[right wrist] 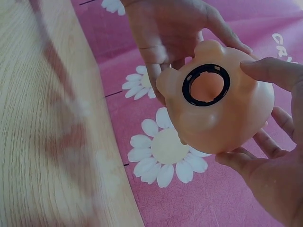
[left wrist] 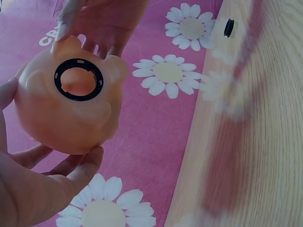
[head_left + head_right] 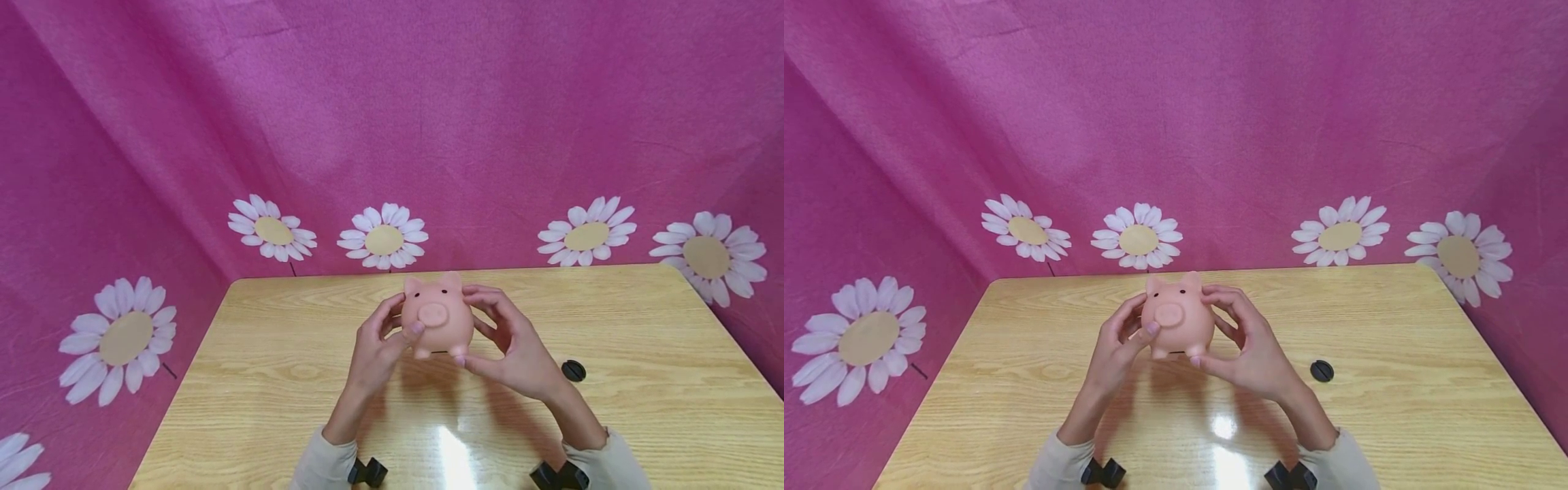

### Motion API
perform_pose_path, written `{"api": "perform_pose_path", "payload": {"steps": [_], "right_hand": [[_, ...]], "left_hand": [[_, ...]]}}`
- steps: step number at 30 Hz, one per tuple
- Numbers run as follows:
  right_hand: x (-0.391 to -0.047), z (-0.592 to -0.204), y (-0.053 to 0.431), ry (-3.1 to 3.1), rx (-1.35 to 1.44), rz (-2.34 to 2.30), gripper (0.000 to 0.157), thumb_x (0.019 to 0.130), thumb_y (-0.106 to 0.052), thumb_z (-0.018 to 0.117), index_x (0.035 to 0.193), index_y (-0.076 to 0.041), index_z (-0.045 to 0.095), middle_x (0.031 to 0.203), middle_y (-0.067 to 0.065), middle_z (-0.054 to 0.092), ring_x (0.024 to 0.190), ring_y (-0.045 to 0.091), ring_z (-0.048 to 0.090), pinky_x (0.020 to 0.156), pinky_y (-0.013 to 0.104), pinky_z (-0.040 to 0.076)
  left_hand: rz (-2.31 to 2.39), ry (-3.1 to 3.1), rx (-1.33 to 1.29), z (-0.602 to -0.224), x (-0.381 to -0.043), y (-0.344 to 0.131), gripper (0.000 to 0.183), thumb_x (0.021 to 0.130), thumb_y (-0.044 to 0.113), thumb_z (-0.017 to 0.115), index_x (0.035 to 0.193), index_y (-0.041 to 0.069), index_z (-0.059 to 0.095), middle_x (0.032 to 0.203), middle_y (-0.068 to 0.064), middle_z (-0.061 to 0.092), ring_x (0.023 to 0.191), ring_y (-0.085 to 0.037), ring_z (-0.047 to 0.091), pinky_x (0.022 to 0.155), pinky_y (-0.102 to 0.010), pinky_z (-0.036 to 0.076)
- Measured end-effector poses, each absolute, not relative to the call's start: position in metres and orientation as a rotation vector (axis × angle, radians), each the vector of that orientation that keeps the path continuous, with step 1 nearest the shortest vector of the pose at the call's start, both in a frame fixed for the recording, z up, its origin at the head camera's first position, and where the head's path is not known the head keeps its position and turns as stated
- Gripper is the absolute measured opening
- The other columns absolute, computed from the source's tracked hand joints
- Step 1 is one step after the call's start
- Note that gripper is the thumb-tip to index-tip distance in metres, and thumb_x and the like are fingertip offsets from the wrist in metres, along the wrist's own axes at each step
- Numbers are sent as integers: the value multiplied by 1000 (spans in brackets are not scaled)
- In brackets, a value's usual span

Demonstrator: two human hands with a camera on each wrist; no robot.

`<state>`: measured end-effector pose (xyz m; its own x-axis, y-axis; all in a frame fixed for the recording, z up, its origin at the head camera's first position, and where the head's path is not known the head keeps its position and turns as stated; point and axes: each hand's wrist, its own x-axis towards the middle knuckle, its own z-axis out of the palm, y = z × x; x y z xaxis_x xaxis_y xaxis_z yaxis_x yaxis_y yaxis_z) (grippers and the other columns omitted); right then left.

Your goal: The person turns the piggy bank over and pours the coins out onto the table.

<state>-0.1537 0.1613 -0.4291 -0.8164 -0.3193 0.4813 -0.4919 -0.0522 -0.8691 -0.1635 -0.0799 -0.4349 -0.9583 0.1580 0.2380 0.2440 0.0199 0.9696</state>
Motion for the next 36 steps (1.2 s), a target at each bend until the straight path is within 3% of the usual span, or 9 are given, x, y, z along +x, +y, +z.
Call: {"api": "perform_pose_path", "payload": {"steps": [6, 13, 23, 28, 36], "right_hand": [[-155, -429, 162, -2134, 867, 1958, 81, 77, 18, 85, 148, 0, 50, 154, 7, 50, 145, 8, 52, 118, 23, 49], [-155, -428, 164, -2176, 875, 1933, 84, 78, 16, 86, 150, -2, 48, 158, 6, 48, 148, 8, 49, 116, 23, 51], [-153, -428, 165, -2123, 769, 2082, 52, 101, 9, 64, 149, 11, 45, 150, -7, 55, 140, 0, 55, 111, 20, 53], [-153, -427, 166, -2255, 691, 1991, 46, 107, -2, 61, 151, 2, 50, 150, -11, 56, 136, -2, 58, 104, 20, 58], [-153, -427, 167, -2326, 680, 1971, 49, 105, -4, 66, 152, -6, 50, 150, -5, 55, 132, 0, 61, 98, 25, 62]], "left_hand": [[-2049, -2226, -476, -435, -165, -84, 59, 95, 27, 80, 149, 11, 62, 142, -12, 68, 125, -30, 69, 105, -27, 56], [-2113, -2155, -510, -434, -166, -85, 65, 90, 30, 87, 148, 12, 63, 145, -12, 66, 129, -29, 64, 95, -30, 64], [-2125, -1994, -744, -434, -163, -83, 78, 88, 35, 91, 151, 4, 57, 150, -21, 57, 134, -23, 58, 106, -37, 61], [-2085, -2006, -800, -436, -164, -82, 78, 87, 35, 92, 152, 9, 57, 152, -15, 54, 139, -25, 55, 110, -39, 58], [-2049, -2072, -804, -437, -164, -84, 78, 87, 23, 92, 153, 9, 54, 155, -14, 49, 144, -29, 49, 115, -39, 54]]}}
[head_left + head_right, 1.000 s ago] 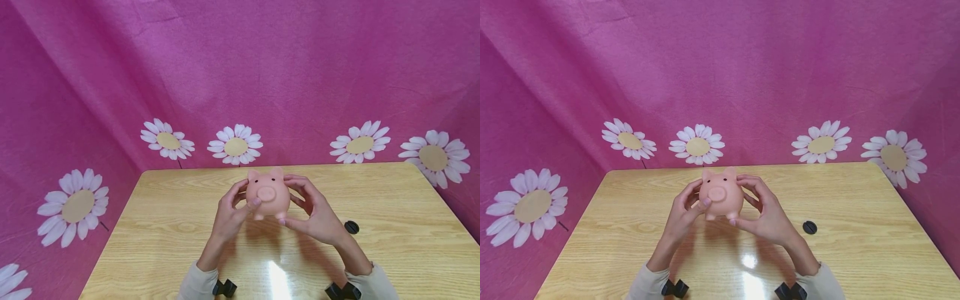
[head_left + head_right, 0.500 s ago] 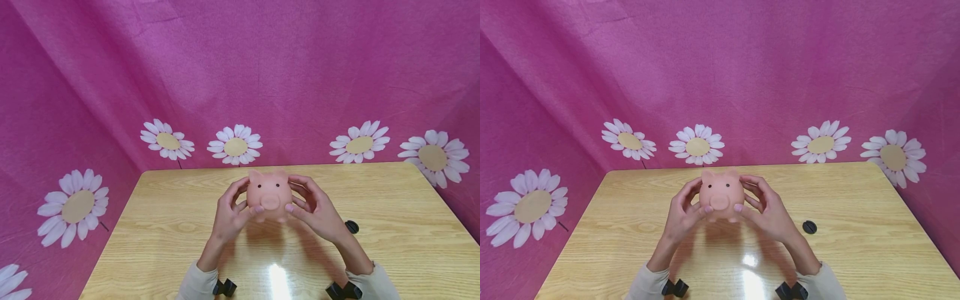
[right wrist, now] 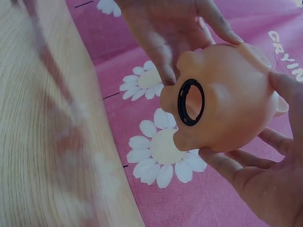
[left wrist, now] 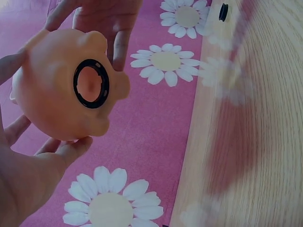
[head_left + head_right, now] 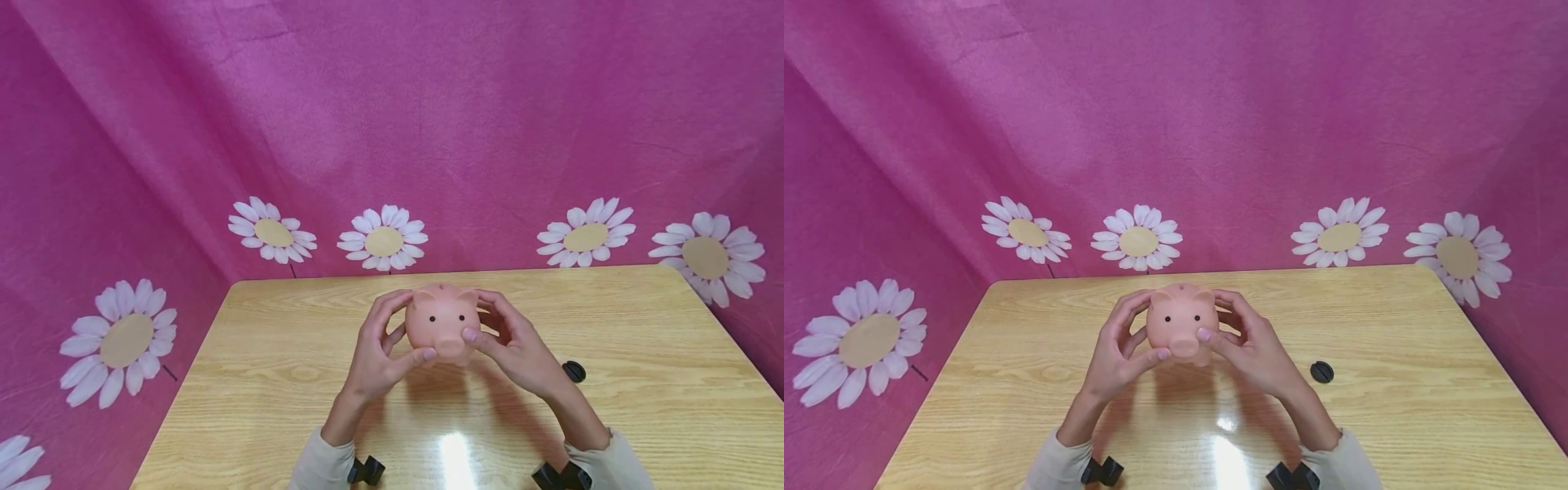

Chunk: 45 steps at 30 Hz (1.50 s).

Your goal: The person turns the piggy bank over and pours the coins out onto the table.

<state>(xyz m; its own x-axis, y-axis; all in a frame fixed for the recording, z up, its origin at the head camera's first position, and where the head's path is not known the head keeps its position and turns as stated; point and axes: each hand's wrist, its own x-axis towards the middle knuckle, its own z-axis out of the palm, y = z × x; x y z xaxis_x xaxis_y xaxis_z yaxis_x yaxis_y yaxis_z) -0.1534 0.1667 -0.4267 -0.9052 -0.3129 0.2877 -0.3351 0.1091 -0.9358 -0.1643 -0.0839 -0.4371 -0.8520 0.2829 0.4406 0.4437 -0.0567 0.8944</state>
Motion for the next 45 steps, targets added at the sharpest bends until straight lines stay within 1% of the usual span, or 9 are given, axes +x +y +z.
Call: {"api": "perform_pose_path", "payload": {"steps": [3, 7, 10, 16, 24, 27, 38, 42, 45], "right_hand": [[-154, -428, 166, -2296, 673, 1978, 50, 103, -2, 68, 150, -4, 51, 149, -5, 56, 133, 2, 61, 99, 26, 62], [-155, -428, 166, -2256, 654, 2004, 52, 100, 2, 70, 149, 0, 51, 147, -6, 56, 132, 3, 61, 101, 24, 61], [-155, -429, 167, -2227, 647, 2036, 54, 99, 4, 71, 148, 1, 51, 148, -5, 56, 132, 4, 60, 103, 24, 60], [-156, -431, 167, -2188, 652, 2088, 58, 97, 6, 71, 150, 2, 48, 154, -1, 51, 134, 9, 59, 105, 26, 60], [-156, -436, 163, -2208, 610, 2102, 66, 98, 4, 70, 158, 3, 42, 163, 19, 40, 136, 1, 55, 109, 20, 55], [-156, -436, 163, -2208, 620, 2105, 67, 98, 4, 69, 158, 4, 41, 163, 22, 39, 136, -1, 55, 110, 19, 53], [-159, -435, 167, -2318, 564, 2079, 67, 99, -4, 74, 159, -9, 46, 165, 14, 43, 135, 3, 57, 104, 23, 59], [-159, -437, 168, -2321, 563, 2118, 68, 98, -4, 75, 159, -7, 45, 165, 14, 43, 135, 4, 57, 104, 24, 59], [-161, -438, 168, -2338, 556, 2125, 68, 98, -5, 75, 159, -7, 45, 163, 16, 44, 138, 14, 58, 102, 25, 61]], "left_hand": [[-2039, -2115, -787, -437, -164, -84, 80, 87, 25, 92, 156, 13, 52, 154, -10, 51, 143, -29, 50, 117, -37, 53], [-1987, -2180, -745, -438, -164, -85, 84, 85, 29, 94, 157, 18, 53, 153, -5, 56, 140, -30, 56, 111, -35, 58], [-1974, -2215, -721, -437, -164, -85, 85, 84, 26, 95, 158, 16, 52, 155, -4, 57, 139, -31, 59, 106, -35, 61], [-2060, -2241, -691, -436, -165, -85, 83, 88, 20, 91, 159, 13, 50, 161, -8, 54, 139, -34, 59, 107, -32, 60], [-2099, -2225, -749, -441, -167, -83, 80, 91, 10, 83, 162, 10, 46, 165, -11, 49, 146, -38, 53, 110, -32, 58], [-2087, -2214, -760, -442, -166, -82, 80, 91, 7, 82, 162, 9, 46, 165, -12, 49, 147, -40, 52, 111, -33, 58], [-2069, -2205, -731, -443, -165, -81, 81, 89, 6, 83, 161, 10, 47, 165, -13, 47, 149, -38, 48, 116, -33, 54], [-2060, -2220, -668, -444, -166, -79, 74, 91, 11, 82, 159, 11, 51, 161, -12, 53, 144, -36, 53, 114, -34, 55], [-2031, -2255, -602, -445, -167, -78, 68, 93, 16, 82, 155, 13, 54, 154, -11, 59, 138, -34, 59, 110, -37, 58]]}}
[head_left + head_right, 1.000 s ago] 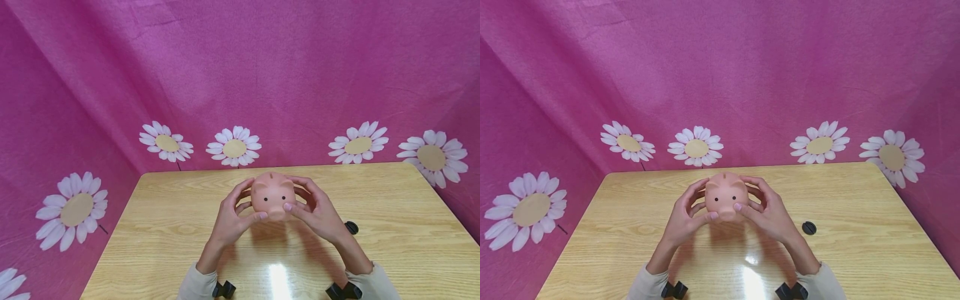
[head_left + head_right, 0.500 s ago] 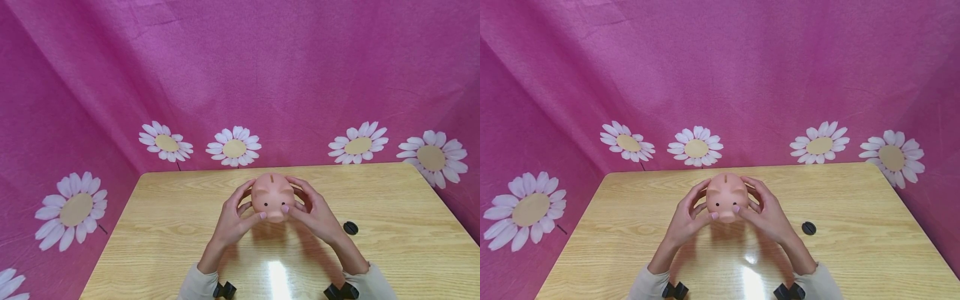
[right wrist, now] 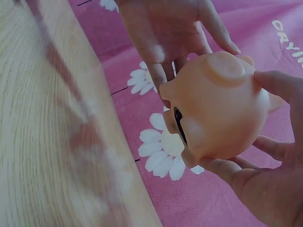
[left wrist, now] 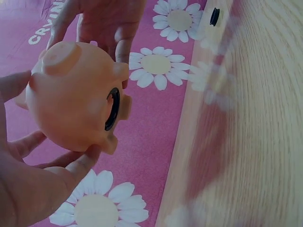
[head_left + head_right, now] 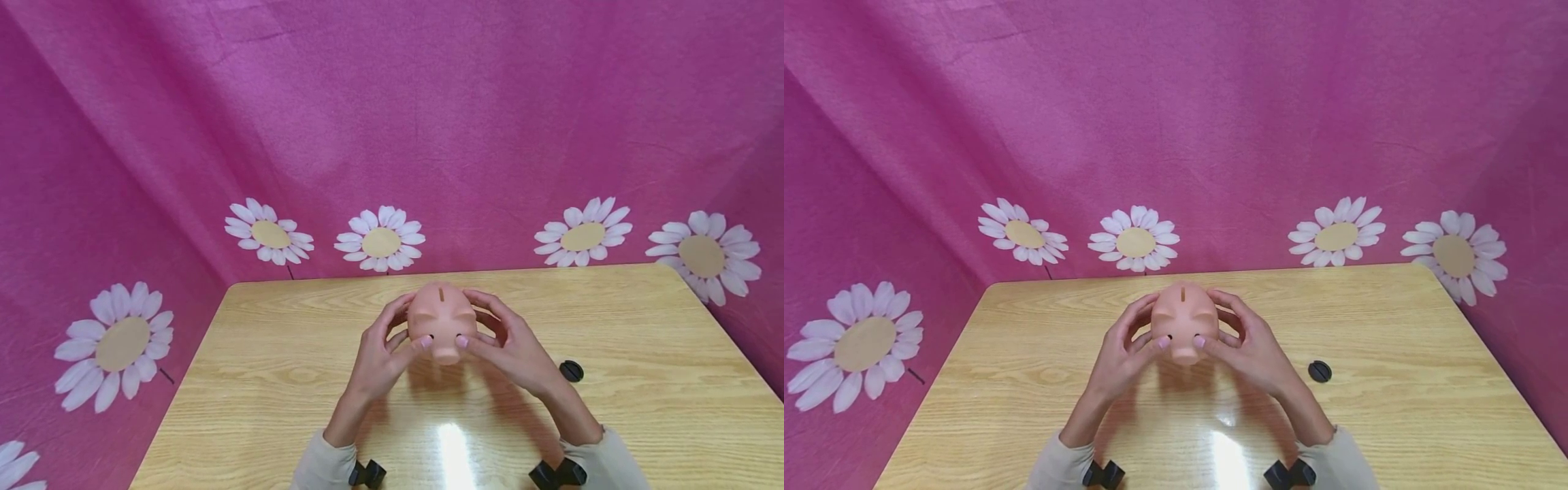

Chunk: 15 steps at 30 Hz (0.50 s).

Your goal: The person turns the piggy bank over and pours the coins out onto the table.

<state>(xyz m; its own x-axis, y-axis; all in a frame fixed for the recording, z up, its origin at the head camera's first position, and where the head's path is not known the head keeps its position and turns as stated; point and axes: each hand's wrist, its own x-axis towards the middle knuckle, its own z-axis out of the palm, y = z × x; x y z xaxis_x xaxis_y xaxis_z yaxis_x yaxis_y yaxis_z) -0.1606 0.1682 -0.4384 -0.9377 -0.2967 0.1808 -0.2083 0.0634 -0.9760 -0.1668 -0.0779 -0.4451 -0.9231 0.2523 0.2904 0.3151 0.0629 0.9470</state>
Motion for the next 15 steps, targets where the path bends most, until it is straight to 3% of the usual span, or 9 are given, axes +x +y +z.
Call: {"api": "perform_pose_path", "payload": {"steps": [6, 15], "right_hand": [[-163, -443, 168, 2301, -494, -1939, 66, 100, -13, 75, 159, -7, 46, 161, 22, 48, 142, 47, 55, 95, 26, 61], [-169, -456, 169, 2309, -470, -1874, 65, 103, -15, 73, 161, -4, 45, 162, 23, 49, 143, 50, 54, 101, 21, 55]], "left_hand": [[-2010, -2327, -505, -450, -169, -76, 62, 96, 19, 80, 153, 12, 56, 148, -11, 63, 133, -32, 62, 107, -43, 61], [-2010, -2405, -438, -461, -173, -75, 62, 97, 21, 80, 154, 11, 56, 151, -16, 62, 136, -37, 62, 105, -48, 62]]}}
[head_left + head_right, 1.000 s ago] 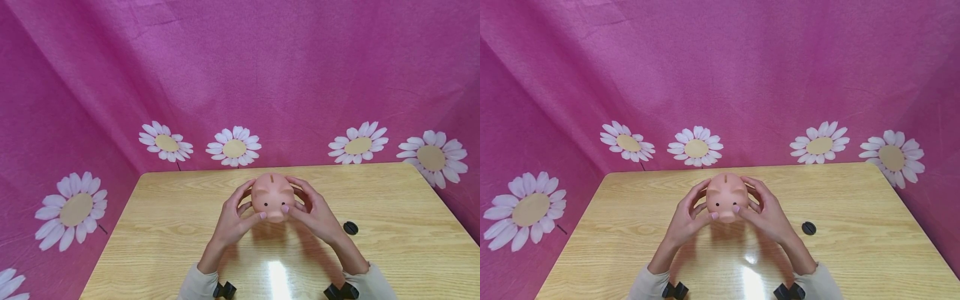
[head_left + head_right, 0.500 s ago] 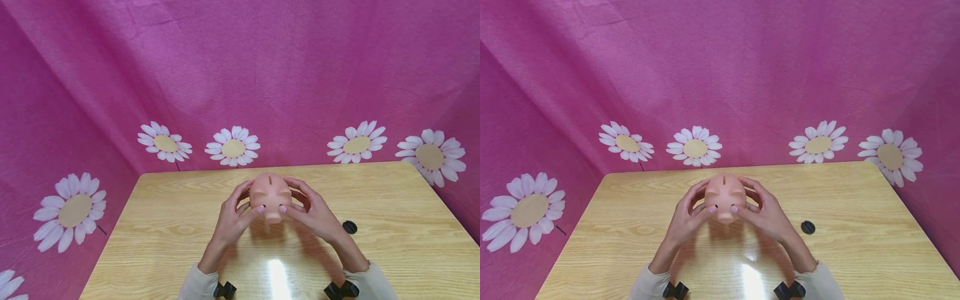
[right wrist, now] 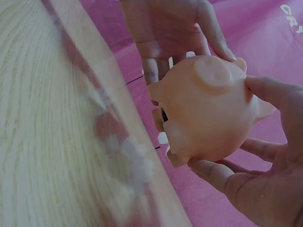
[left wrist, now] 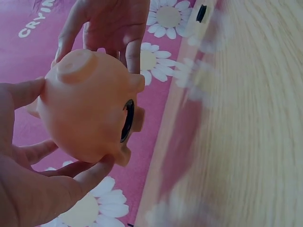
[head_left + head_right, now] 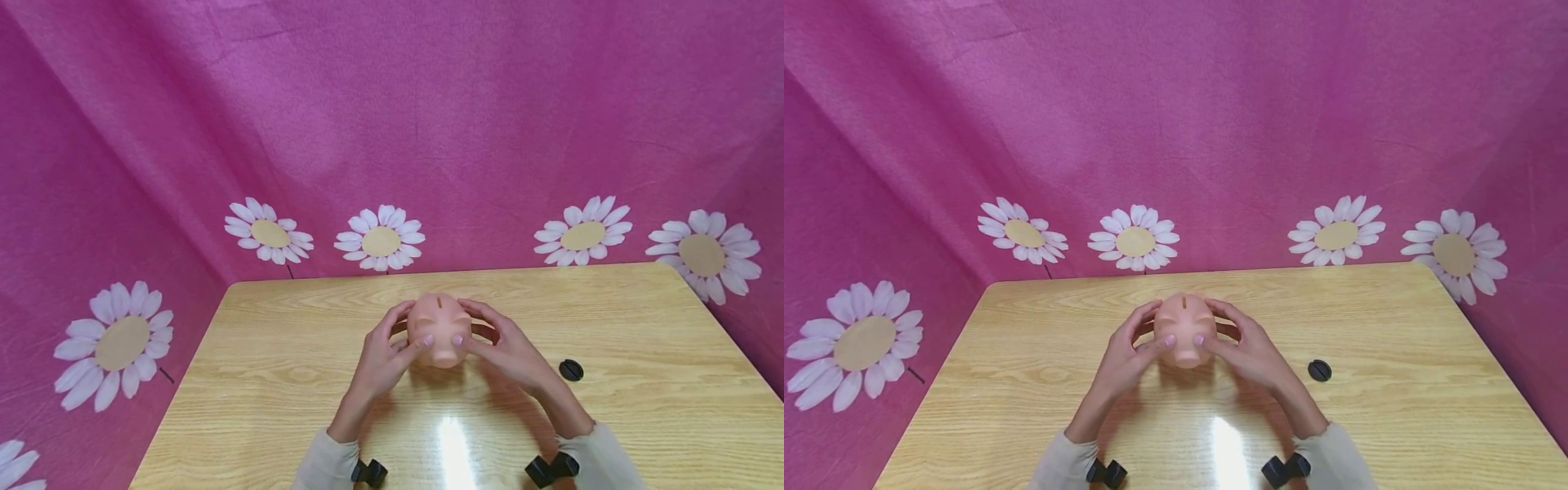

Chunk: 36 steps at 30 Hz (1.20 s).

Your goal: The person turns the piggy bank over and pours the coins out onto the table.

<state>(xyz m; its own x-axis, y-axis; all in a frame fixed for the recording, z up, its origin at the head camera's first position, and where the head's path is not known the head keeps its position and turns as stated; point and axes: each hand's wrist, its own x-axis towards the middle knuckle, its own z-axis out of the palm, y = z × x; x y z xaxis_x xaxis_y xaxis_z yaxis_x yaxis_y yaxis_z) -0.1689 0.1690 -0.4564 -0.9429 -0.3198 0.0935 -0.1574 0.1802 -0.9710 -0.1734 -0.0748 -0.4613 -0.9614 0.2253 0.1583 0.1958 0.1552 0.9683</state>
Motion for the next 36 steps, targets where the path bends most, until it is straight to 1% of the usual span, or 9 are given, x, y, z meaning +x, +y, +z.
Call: {"api": "perform_pose_path", "payload": {"steps": [4, 11, 14, 16, 20, 23, 26, 29, 36], "right_hand": [[-172, -463, 170, 2332, -483, -1844, 65, 102, -16, 73, 160, -4, 46, 161, 23, 51, 142, 49, 55, 104, 22, 54], [-174, -467, 173, 2318, -470, -1851, 66, 101, -17, 76, 160, -8, 47, 163, 22, 49, 142, 51, 54, 107, 41, 55], [-171, -460, 171, 2327, -470, -1895, 67, 98, -14, 79, 159, -12, 50, 164, 18, 49, 143, 48, 54, 105, 38, 58], [-167, -451, 169, 2333, -519, -1970, 71, 94, -8, 82, 158, -13, 52, 164, 15, 49, 145, 42, 54, 105, 34, 60], [-159, -432, 166, 2349, -724, -2108, 81, 86, 5, 86, 157, -12, 53, 162, 9, 52, 146, 20, 54, 107, 29, 59], [-160, -430, 165, 2342, -766, -2134, 82, 85, 9, 85, 158, -9, 53, 160, 1, 55, 143, 8, 55, 107, 27, 59], [-163, -436, 165, 2314, -707, -2142, 81, 85, 10, 84, 157, -10, 53, 159, -3, 55, 140, 6, 57, 106, 29, 60], [-163, -439, 166, 2290, -678, -2145, 80, 85, 9, 85, 157, -9, 53, 160, 3, 54, 138, 8, 59, 105, 31, 60], [-164, -440, 166, 2289, -634, -2125, 76, 88, 6, 84, 156, -9, 54, 161, 11, 52, 136, 7, 61, 103, 31, 62]], "left_hand": [[1955, 2366, 414, -464, -174, -75, 63, 96, 21, 81, 154, 13, 56, 153, -16, 61, 139, -39, 60, 105, -50, 61], [1977, 2316, 407, -466, -177, -74, 68, 93, 15, 83, 155, 13, 55, 156, -17, 57, 142, -41, 56, 107, -48, 60], [1993, 2342, 465, -464, -177, -75, 69, 93, 14, 84, 155, 15, 55, 156, -13, 57, 144, -37, 55, 108, -41, 60], [2053, 2355, 605, -459, -175, -78, 72, 91, 12, 86, 156, 14, 54, 158, -12, 56, 145, -35, 54, 110, -39, 59], [2189, 2301, 931, -446, -171, -86, 79, 88, 9, 89, 157, 10, 50, 163, -12, 49, 151, -30, 48, 117, -40, 54], [2199, 2274, 950, -444, -172, -87, 79, 88, 13, 89, 157, 15, 51, 165, -6, 48, 152, -22, 47, 120, -38, 52], [2169, 2290, 863, -446, -173, -86, 79, 88, 17, 90, 157, 21, 52, 165, 1, 49, 152, -19, 47, 120, -38, 51], [2152, 2303, 838, -448, -173, -86, 80, 88, 15, 90, 157, 18, 52, 164, -3, 50, 152, -25, 47, 119, -41, 52], [2106, 2343, 803, -450, -174, -85, 78, 89, 15, 89, 157, 20, 52, 162, -4, 53, 149, -28, 50, 113, -36, 57]]}}
